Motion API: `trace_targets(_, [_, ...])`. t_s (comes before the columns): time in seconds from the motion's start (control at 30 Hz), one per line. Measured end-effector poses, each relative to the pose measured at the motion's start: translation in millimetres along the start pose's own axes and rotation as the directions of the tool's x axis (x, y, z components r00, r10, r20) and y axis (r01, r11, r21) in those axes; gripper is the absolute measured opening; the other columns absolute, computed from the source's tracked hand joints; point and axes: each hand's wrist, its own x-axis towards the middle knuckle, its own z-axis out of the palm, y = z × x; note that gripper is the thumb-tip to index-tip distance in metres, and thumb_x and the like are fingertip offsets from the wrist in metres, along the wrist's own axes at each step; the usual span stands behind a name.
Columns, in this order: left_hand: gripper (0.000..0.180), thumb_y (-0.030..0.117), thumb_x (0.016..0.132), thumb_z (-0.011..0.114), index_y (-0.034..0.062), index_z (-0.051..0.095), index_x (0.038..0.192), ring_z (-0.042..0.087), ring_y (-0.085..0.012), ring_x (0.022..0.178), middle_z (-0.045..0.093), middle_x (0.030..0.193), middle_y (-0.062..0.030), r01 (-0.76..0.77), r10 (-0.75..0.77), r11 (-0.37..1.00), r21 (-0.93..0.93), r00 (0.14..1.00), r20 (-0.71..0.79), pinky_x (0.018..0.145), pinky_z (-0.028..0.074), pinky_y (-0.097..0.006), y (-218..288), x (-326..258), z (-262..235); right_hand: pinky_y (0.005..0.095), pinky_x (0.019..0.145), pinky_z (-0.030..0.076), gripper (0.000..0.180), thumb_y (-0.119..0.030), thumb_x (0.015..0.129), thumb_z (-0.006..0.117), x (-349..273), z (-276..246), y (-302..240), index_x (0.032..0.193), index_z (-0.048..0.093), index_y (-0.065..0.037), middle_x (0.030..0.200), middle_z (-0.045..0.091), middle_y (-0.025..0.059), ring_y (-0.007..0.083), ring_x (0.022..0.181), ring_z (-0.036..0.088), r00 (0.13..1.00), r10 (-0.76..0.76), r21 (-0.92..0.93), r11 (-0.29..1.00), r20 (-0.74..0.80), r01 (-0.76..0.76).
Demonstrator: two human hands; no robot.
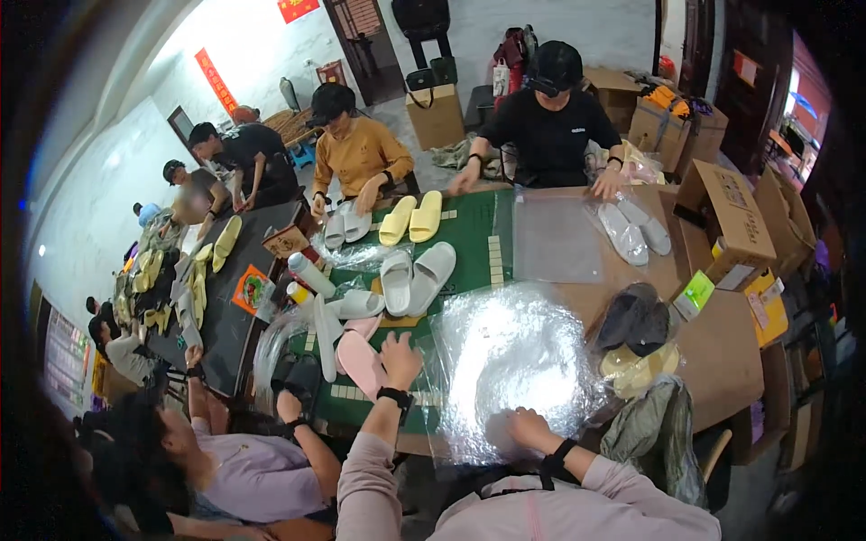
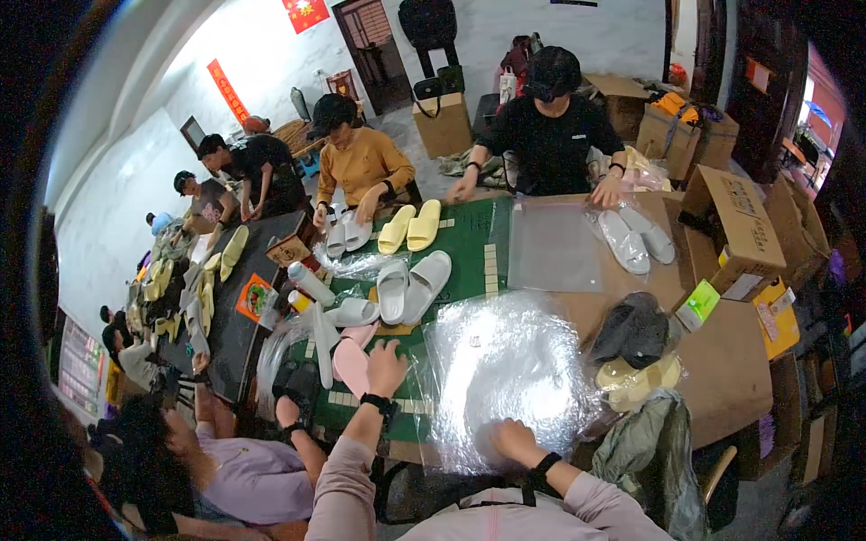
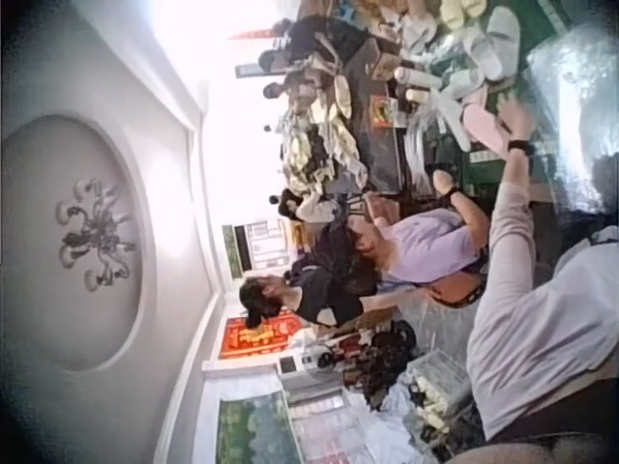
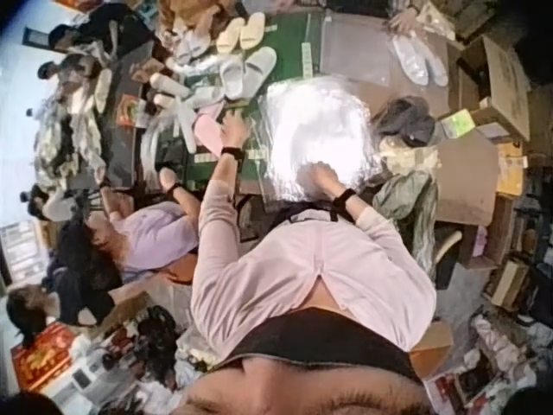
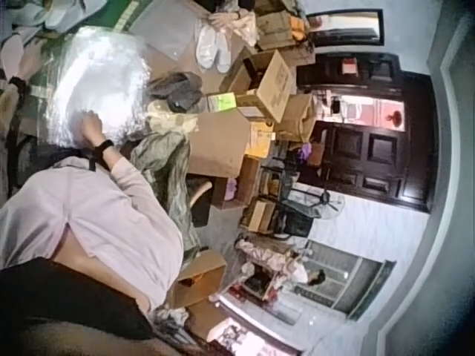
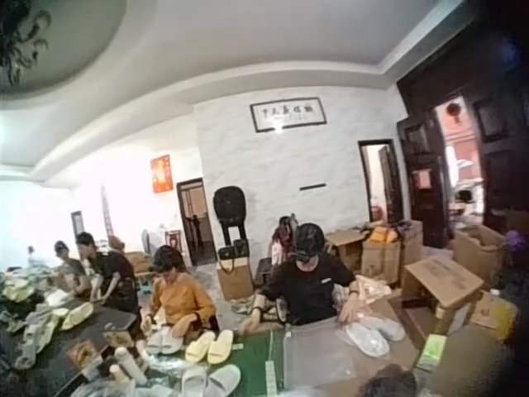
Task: Packaging slippers into plastic bags and then into a larger collection sack.
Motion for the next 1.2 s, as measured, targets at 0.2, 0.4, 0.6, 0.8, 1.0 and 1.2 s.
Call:
trace_targets(0.2, [0.04,0.017,0.068,0.063,0.0076,0.056,0.106,0.044,-0.0359,0.108,0.045,0.121,-0.0201,-0.08,0.074,0.971,0.226,0.997,0.035,0.086,0.037,-0.047,-33,89,43,0.0492,0.083,0.044,0.044,-0.029,0.08,0.053,20,49,35,0.119,0.049,-0.009,0.118,0.046,0.0253,0.0423,0.098,0.053,0.962,0.1,-0.072,0.994,0.254,-0.084])
trace_targets(0.4, [0.042,0.022,0.07,0.063,0.0128,0.056,0.11,0.045,-0.0341,0.11,0.048,0.121,-0.0163,-0.334,0.376,0.877,0.346,0.924,-0.062,0.089,0.036,-0.045,-61,137,100,0.0517,0.081,0.046,0.043,-0.025,0.075,0.055,6,63,15,0.112,0.05,-0.002,0.114,0.043,0.0287,0.0474,0.104,0.047,0.996,0.051,-0.079,0.996,0.077,-0.044])
trace_targets(0.6, [0.056,0.036,0.069,0.068,0.0137,0.052,0.118,0.042,-0.0342,0.114,0.043,0.127,-0.0139,-0.404,0.316,0.822,0.402,0.91,0.268,0.089,0.035,-0.046,-48,155,141,0.0524,0.085,0.045,0.046,-0.025,0.078,0.056,6,92,19,0.113,0.048,0.002,0.127,0.035,0.0335,0.0526,0.113,0.038,0.993,0.119,-0.153,0.981,-0.007,-0.118])
trace_targets(0.8, [0.061,0.048,0.067,0.069,0.0127,0.056,0.114,0.039,-0.0347,0.112,0.043,0.126,-0.0111,-0.27,0.211,0.852,0.448,0.961,0.177,0.09,0.032,-0.046,-38,165,151,0.0548,0.085,0.044,0.053,-0.03,0.076,0.062,5,97,17,0.117,0.046,-0.001,0.13,0.03,0.0338,0.0539,0.114,0.037,0.988,0.157,-0.141,0.978,0.0,-0.156])
trace_targets(1.0, [0.047,0.039,0.074,0.063,0.0045,0.057,0.106,0.05,-0.0349,0.098,0.057,0.101,-0.0101,-0.388,0.287,0.771,0.505,0.919,0.269,0.082,0.038,-0.045,-66,190,175,0.055,0.085,0.044,0.058,-0.031,0.076,0.062,5,86,0,0.122,0.042,-0.001,0.133,0.027,0.0343,0.0551,0.116,0.035,0.988,0.152,-0.191,0.971,0.038,-0.142])
trace_targets(1.2, [0.031,0.023,0.077,0.056,0.0013,0.056,0.1,0.056,-0.0336,0.081,0.06,0.085,-0.0124,-0.388,0.395,0.783,0.486,0.914,0.092,0.074,0.042,-0.042,-38,192,156,0.0562,0.087,0.042,0.062,-0.034,0.077,0.06,2,96,11,0.124,0.039,-0.001,0.135,0.023,0.0347,0.0551,0.12,0.031,0.976,0.209,-0.225,0.955,0.06,-0.191])
